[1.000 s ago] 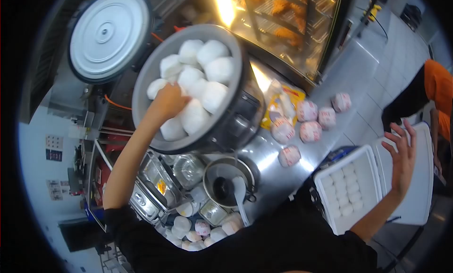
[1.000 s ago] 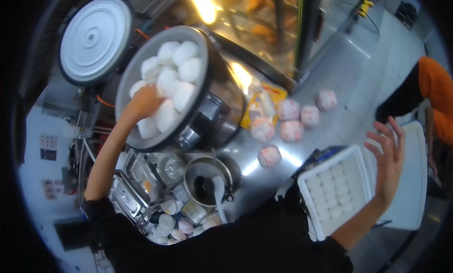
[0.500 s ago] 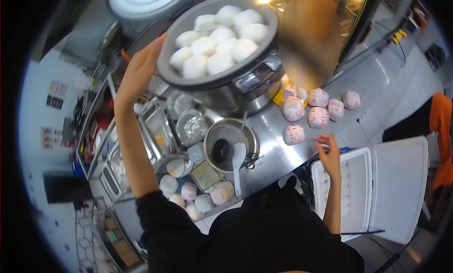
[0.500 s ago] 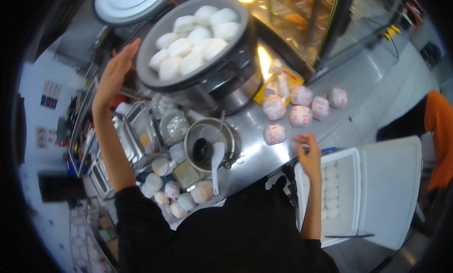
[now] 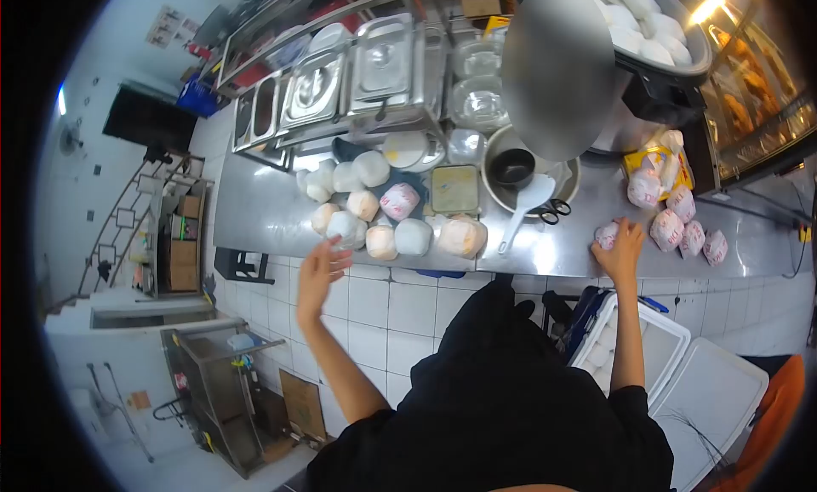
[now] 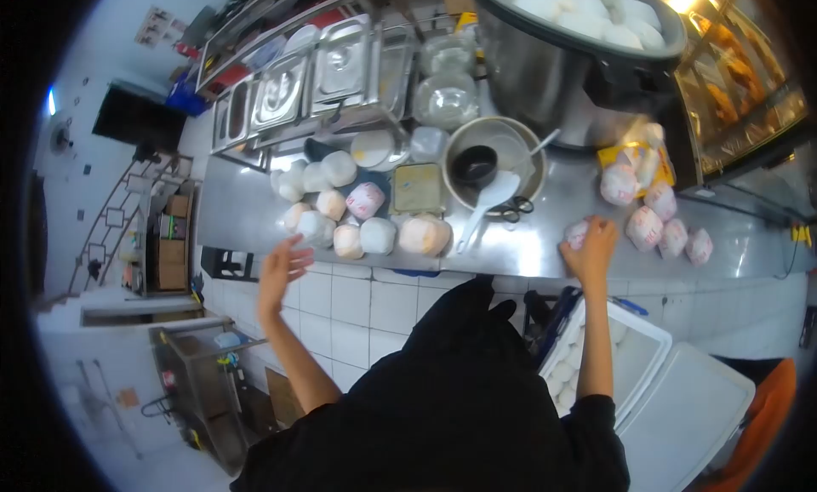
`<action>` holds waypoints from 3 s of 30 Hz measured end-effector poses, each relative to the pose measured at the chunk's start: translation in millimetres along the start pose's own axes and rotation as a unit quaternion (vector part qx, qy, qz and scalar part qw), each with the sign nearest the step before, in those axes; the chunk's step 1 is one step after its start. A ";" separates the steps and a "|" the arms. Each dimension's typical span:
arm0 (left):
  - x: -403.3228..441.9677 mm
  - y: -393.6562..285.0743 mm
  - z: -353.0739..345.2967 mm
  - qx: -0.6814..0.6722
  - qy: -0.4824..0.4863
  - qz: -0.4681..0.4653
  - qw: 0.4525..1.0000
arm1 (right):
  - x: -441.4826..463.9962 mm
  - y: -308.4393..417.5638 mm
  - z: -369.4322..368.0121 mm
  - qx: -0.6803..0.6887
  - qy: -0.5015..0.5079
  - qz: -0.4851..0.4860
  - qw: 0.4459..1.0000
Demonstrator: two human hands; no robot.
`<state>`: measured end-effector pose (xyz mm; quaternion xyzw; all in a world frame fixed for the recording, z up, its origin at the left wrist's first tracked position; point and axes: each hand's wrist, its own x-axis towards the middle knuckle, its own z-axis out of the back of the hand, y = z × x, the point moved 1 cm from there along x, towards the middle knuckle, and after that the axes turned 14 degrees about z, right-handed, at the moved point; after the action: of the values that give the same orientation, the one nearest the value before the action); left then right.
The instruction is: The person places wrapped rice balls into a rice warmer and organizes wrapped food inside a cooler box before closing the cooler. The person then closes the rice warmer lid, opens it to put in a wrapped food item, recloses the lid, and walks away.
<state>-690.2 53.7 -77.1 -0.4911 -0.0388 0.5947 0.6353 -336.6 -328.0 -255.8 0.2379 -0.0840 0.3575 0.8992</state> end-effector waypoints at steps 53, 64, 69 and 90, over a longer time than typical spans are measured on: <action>-5.1 -438.4 -388.3 0.262 0.146 -0.448 0.842 | 80.0 -148.8 141.1 0.196 0.048 -0.090 0.975; 10.2 -470.8 -437.7 0.258 0.224 -0.572 0.746 | 24.7 -124.2 59.0 0.045 0.073 -0.141 0.986; 5.2 -462.7 -433.8 0.275 0.199 -0.541 0.769 | 58.8 -150.7 110.6 0.432 -0.070 -0.215 0.873; 21.3 -517.9 -466.0 0.117 0.456 -0.281 0.837 | 434.4 -128.9 223.5 0.103 0.154 0.216 0.959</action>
<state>-17.3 -100.4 18.7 -0.5967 0.1887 0.0999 0.7735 72.9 -256.4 31.3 0.2478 0.0431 0.5822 0.7731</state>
